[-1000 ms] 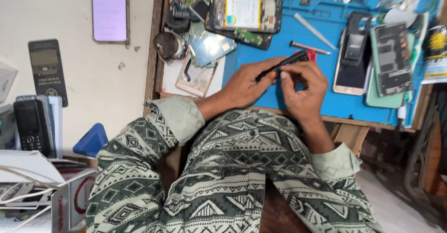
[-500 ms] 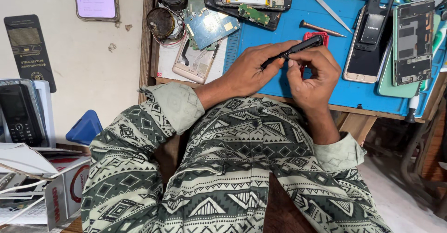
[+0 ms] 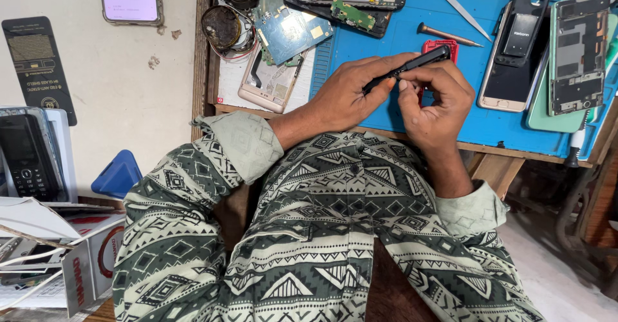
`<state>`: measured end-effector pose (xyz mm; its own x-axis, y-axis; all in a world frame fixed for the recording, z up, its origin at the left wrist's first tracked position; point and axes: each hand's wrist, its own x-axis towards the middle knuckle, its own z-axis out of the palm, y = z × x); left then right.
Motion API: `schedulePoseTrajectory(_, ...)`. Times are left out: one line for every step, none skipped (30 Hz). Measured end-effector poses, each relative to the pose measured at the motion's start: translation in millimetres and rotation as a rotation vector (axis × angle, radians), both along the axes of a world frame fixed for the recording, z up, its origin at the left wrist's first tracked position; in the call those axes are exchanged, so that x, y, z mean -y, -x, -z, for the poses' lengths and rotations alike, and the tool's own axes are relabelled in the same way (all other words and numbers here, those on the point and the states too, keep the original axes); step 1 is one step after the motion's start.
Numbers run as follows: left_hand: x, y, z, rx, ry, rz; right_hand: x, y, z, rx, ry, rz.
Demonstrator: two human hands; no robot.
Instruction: The person works at a repair bench disassembling a smartphone, prying open its back cover and manipulating internal components with a small tool. They handle the phone's camera module and flex cables, then place the phone on the mat and reach for another phone on the desk.
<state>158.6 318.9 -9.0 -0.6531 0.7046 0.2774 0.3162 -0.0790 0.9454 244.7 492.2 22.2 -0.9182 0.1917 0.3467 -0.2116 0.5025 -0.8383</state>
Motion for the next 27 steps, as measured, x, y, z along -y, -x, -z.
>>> schedulePoseTrajectory(-0.1,-0.3,0.3,-0.005,-0.005,-0.003,0.1,-0.2,-0.1,0.001,0.002,0.000)
schedulePoseTrajectory(0.0,-0.5,0.6,-0.010,-0.011,-0.004,0.0,-0.4,-0.2,0.004,0.000,0.000)
schedulePoseTrajectory(0.0,-0.5,0.9,-0.017,-0.017,-0.004,-0.1,-0.4,-0.2,0.005,-0.002,-0.001)
schedulePoseTrajectory(0.0,-0.6,1.1,-0.022,-0.023,-0.005,-0.1,-0.5,-0.2,0.008,-0.003,0.000)
schedulePoseTrajectory(0.0,-0.8,1.4,-0.024,-0.021,-0.008,-0.2,-0.8,-0.1,0.006,-0.004,-0.003)
schedulePoseTrajectory(0.0,-0.7,1.6,-0.027,-0.019,-0.011,-0.5,-0.8,0.0,0.005,-0.006,-0.005)
schedulePoseTrajectory(0.0,-0.7,1.9,-0.029,-0.018,-0.014,-0.6,-0.8,0.2,0.003,-0.007,-0.008)
schedulePoseTrajectory(0.0,-0.5,2.0,-0.026,-0.015,-0.012,-0.7,-0.6,0.5,0.009,0.000,-0.006)
schedulePoseTrajectory(0.0,-0.4,2.2,-0.022,-0.013,-0.011,-0.8,-0.6,0.8,0.015,0.008,-0.004)
schedulePoseTrajectory(0.0,-0.7,2.3,-0.018,-0.011,-0.010,-0.8,-0.9,1.0,0.022,0.015,-0.003)
schedulePoseTrajectory(-0.1,-0.8,2.5,-0.019,-0.011,-0.011,-0.9,-1.0,1.3,0.024,0.018,-0.004)
schedulePoseTrajectory(-0.5,-0.7,2.5,-0.022,-0.012,-0.013,-1.0,-0.7,1.4,0.025,0.020,-0.006)
schedulePoseTrajectory(-0.8,-0.8,2.6,-0.024,-0.012,-0.015,-1.0,-0.7,1.6,0.027,0.022,-0.007)
schedulePoseTrajectory(-0.8,-1.0,2.8,-0.018,-0.007,-0.018,-0.9,-0.9,1.7,0.030,0.020,-0.005)
schedulePoseTrajectory(-1.0,-1.1,3.0,-0.013,-0.003,-0.020,-1.0,-1.0,1.7,0.032,0.017,-0.002)
schedulePoseTrajectory(-1.2,-1.2,3.1,-0.007,0.002,-0.022,-1.0,-1.2,1.7,0.034,0.015,0.001)
schedulePoseTrajectory(-1.4,-1.7,3.3,0.001,-0.002,-0.024,-0.9,-1.6,1.7,0.038,0.013,0.002)
schedulePoseTrajectory(-1.8,-1.8,3.6,0.009,-0.005,-0.027,-0.9,-1.5,1.9,0.040,0.011,0.004)
schedulePoseTrajectory(-2.1,-1.8,3.9,0.016,-0.008,-0.029,-0.9,-1.2,2.1,0.042,0.009,0.005)
schedulePoseTrajectory(-2.4,-1.8,4.2,0.017,-0.012,-0.030,-1.0,-1.1,2.2,0.046,0.013,0.006)
schedulePoseTrajectory(-2.7,-1.7,4.4,0.019,-0.015,-0.031,-1.2,-1.0,2.3,0.050,0.016,0.008)
schedulePoseTrajectory(-2.9,-1.8,4.6,0.020,-0.018,-0.032,-1.2,-0.8,2.6,0.053,0.020,0.009)
schedulePoseTrajectory(-3.1,-2.0,4.8,0.014,-0.020,-0.035,-1.1,-0.9,2.8,0.056,0.024,0.012)
schedulePoseTrajectory(-3.2,-2.2,4.9,0.007,-0.021,-0.038,-0.8,-0.9,3.1,0.059,0.027,0.015)
schedulePoseTrajectory(-3.4,-2.2,5.1,0.000,-0.023,-0.041,-0.7,-0.6,3.4,0.061,0.031,0.018)
schedulePoseTrajectory(-3.6,-2.2,5.2,-0.002,-0.015,-0.042,-0.9,-0.3,3.5,0.061,0.036,0.015)
schedulePoseTrajectory(-3.9,-2.1,5.3,-0.005,-0.007,-0.043,-1.3,0.1,3.5,0.061,0.042,0.012)
